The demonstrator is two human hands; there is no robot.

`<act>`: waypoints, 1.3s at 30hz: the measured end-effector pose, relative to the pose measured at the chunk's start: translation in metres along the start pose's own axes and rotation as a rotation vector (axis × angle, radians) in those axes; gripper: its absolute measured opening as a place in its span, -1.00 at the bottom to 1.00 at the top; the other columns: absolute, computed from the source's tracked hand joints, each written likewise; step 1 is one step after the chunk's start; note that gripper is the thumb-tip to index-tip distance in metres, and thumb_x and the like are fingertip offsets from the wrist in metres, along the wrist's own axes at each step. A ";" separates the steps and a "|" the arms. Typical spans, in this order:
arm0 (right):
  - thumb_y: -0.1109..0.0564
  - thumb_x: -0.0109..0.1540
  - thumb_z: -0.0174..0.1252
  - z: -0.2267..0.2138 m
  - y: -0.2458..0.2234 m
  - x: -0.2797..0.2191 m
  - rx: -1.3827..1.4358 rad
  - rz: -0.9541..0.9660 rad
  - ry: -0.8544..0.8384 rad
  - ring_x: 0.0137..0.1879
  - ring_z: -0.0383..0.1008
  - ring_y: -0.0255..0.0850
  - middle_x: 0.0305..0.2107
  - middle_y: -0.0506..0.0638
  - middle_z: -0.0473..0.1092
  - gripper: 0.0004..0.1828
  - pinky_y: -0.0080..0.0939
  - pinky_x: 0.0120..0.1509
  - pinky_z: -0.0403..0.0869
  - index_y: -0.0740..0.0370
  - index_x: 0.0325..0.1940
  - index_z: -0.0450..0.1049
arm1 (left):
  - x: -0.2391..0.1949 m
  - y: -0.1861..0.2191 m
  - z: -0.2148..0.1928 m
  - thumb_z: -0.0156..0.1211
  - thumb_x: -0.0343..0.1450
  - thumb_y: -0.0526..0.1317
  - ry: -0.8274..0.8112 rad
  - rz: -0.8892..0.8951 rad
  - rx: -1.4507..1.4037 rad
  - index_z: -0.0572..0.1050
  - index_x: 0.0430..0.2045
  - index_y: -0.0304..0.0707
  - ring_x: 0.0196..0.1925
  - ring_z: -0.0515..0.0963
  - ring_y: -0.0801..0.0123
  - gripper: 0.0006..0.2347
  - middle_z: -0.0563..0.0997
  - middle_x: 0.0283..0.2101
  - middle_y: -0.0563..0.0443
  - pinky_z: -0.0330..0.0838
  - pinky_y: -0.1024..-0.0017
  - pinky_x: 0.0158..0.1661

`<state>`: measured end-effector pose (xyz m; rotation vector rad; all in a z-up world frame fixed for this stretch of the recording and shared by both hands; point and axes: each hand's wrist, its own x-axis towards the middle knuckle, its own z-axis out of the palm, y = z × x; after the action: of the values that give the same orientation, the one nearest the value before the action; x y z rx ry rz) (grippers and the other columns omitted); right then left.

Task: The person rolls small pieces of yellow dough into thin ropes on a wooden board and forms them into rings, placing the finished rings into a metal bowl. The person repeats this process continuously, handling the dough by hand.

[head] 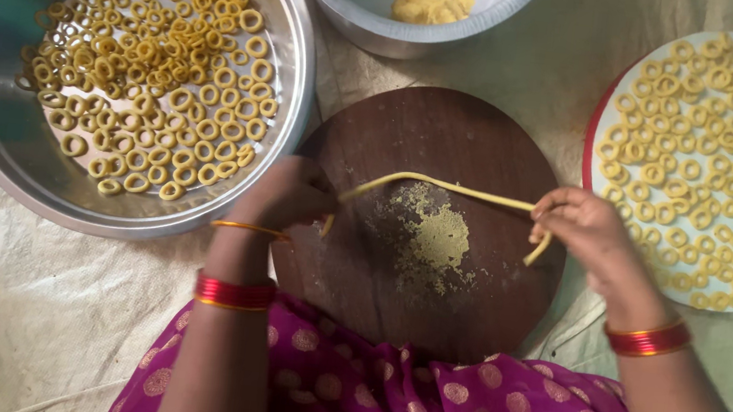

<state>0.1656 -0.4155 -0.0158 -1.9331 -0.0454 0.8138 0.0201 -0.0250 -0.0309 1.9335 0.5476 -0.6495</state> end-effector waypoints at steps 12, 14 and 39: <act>0.29 0.25 0.27 -0.056 -0.004 0.001 -0.083 0.043 0.150 -0.30 0.43 -0.35 -0.36 -0.03 0.49 -0.80 -0.38 -0.21 0.42 0.39 -0.05 0.55 | -0.009 0.002 -0.007 0.21 0.33 -0.40 -0.136 0.041 -0.157 0.62 -0.37 -0.41 -0.56 0.68 0.42 -0.90 0.66 -0.55 -0.05 0.54 0.45 -0.50; 0.29 0.24 0.29 -0.059 0.010 0.007 -0.158 0.055 0.160 -0.28 0.44 -0.34 -0.35 -0.01 0.49 -0.80 -0.36 -0.20 0.41 0.37 -0.05 0.57 | 0.000 0.001 0.006 0.20 0.33 -0.40 -0.164 -0.036 -0.029 0.65 -0.36 -0.33 -0.58 0.64 0.44 -0.88 0.66 -0.58 -0.02 0.52 0.45 -0.51; 0.23 0.22 0.29 -0.053 -0.045 -0.024 -0.553 0.059 0.077 -0.29 0.43 -0.28 -0.33 0.01 0.57 -0.74 -0.24 -0.19 0.38 0.24 0.00 0.64 | -0.013 0.007 -0.016 0.32 0.33 -0.20 -0.112 -0.296 0.563 0.72 -0.57 -0.27 -0.35 0.76 0.22 -0.85 0.72 -0.49 -0.10 0.61 0.29 -0.22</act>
<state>0.1905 -0.4436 0.0478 -2.4934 -0.1844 0.8221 0.0181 -0.0146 -0.0114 2.3354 0.6319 -1.1943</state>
